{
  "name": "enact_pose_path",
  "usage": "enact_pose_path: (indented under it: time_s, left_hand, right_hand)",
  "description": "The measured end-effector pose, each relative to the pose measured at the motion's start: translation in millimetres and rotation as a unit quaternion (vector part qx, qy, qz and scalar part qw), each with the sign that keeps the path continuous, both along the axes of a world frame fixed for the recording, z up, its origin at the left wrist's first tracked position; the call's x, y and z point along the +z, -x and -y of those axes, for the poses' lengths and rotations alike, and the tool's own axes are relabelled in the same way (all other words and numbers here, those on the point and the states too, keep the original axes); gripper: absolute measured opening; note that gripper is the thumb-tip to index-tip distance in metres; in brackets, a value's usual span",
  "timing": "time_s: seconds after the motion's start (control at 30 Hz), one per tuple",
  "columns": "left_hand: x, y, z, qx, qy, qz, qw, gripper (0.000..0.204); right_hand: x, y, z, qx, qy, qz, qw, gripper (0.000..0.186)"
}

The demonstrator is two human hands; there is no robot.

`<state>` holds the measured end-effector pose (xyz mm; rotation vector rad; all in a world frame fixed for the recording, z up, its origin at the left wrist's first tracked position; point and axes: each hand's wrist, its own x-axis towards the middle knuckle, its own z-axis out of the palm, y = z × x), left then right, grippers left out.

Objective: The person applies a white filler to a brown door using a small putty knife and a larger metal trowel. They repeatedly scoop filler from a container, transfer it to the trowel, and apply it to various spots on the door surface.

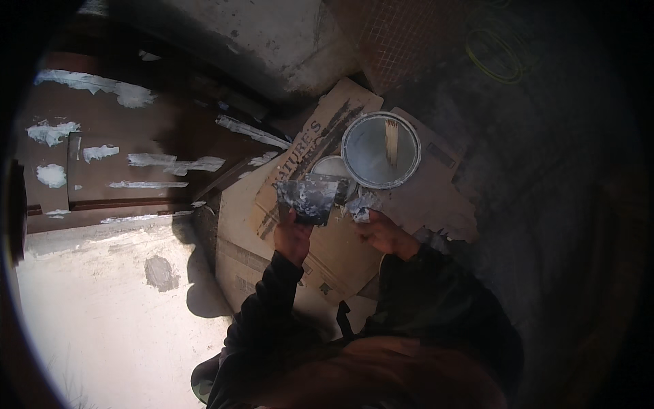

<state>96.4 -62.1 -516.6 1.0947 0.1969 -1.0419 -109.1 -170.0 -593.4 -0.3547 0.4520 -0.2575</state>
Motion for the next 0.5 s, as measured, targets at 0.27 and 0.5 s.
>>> enact_pose_path:
  time_s: [0.27, 0.5]
  left_hand:
    - [79, 43, -16, -0.219, -0.114, 0.021, 0.969, 0.031]
    - [264, 86, -33, -0.440, 0.227, 0.424, 0.758, 0.046]
  right_hand:
    - [76, 2, 5, 0.006, 0.132, -0.091, 0.987, 0.017]
    - [146, 44, 53, -0.109, 0.076, 0.136, 0.982, 0.015]
